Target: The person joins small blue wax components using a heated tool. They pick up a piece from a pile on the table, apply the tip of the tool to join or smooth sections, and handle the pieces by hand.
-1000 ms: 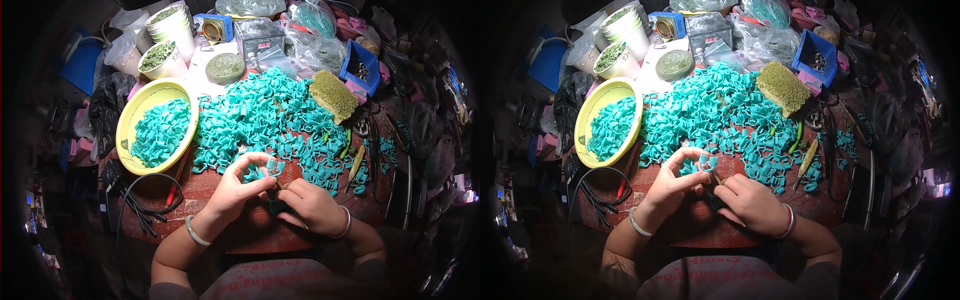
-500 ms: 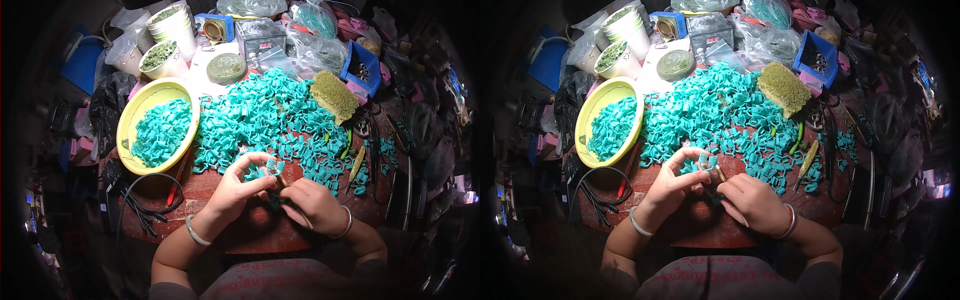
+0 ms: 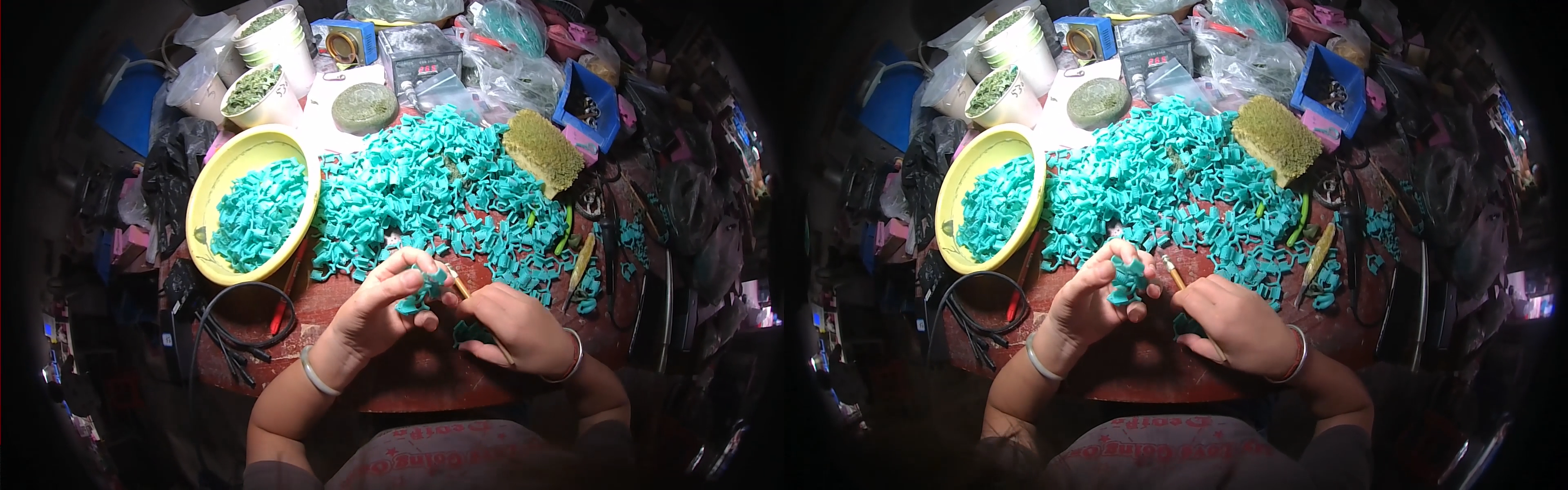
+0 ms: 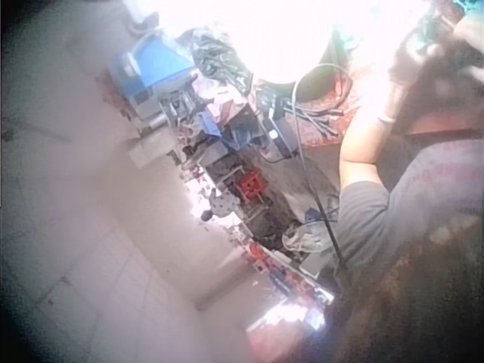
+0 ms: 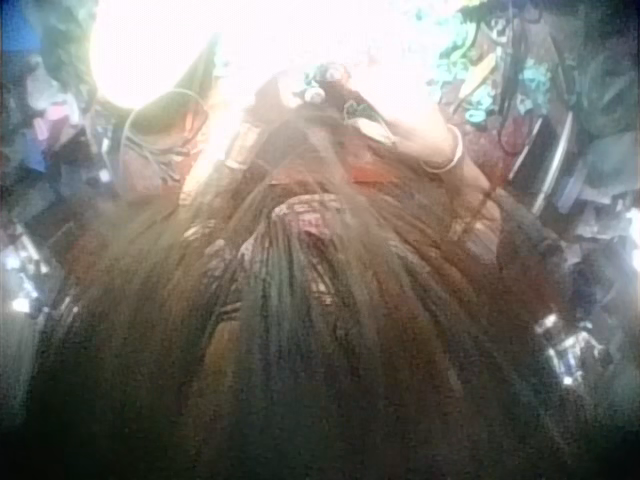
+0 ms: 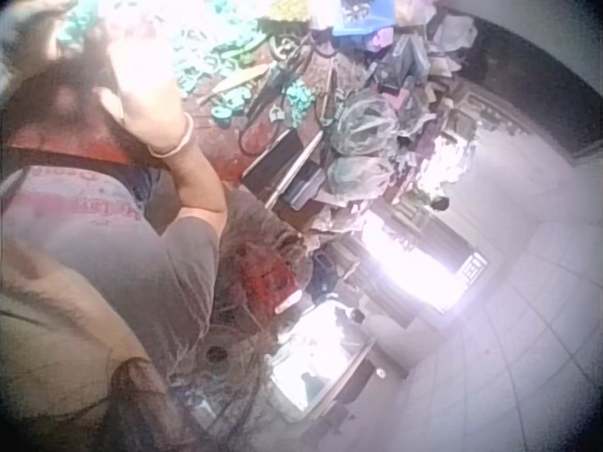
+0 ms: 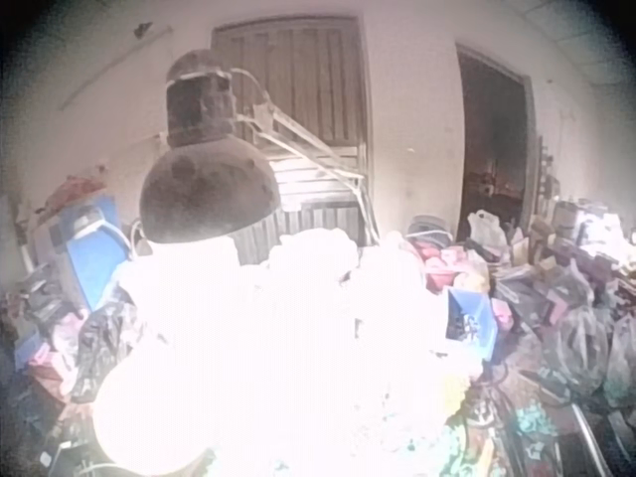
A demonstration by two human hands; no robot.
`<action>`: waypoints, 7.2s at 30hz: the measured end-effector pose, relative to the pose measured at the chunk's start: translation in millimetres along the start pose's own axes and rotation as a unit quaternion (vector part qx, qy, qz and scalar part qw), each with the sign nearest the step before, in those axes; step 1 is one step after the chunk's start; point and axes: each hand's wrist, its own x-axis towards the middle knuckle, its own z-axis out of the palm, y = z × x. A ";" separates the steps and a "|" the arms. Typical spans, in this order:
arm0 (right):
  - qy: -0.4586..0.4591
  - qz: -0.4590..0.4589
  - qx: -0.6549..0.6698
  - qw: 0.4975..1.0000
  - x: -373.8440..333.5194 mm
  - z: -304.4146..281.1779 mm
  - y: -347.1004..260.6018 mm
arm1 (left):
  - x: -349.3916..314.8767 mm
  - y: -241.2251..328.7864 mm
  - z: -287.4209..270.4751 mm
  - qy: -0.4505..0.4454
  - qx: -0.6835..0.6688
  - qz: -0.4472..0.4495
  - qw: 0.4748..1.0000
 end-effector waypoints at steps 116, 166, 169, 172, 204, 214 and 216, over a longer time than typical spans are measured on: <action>0.063 0.188 0.345 0.917 -1.4 -6.6 6.4 | 1.9 -13.8 5.8 0.070 0.234 -0.014 0.970; 0.126 0.182 0.456 0.862 -3.8 -9.2 6.7 | 2.2 -7.3 4.8 0.094 0.150 -0.093 0.980; 0.123 0.174 0.452 0.866 -3.5 -7.7 7.5 | 2.0 -8.6 2.8 0.069 0.168 -0.096 0.979; 0.117 0.166 0.458 0.865 -3.1 -7.4 7.9 | 0.4 -10.3 1.5 0.052 0.173 -0.106 0.978; -0.103 0.030 -0.066 0.992 -9.0 -14.1 -3.4 | 1.8 -5.7 6.7 0.132 0.197 -0.020 0.971; -0.088 -0.001 -0.050 0.995 -8.9 -10.6 -1.8 | 0.9 -8.8 5.2 0.142 0.192 -0.003 0.971; -0.084 -0.003 -0.051 0.995 -8.4 -9.7 -2.5 | 0.4 -9.0 5.1 0.146 0.199 0.000 0.969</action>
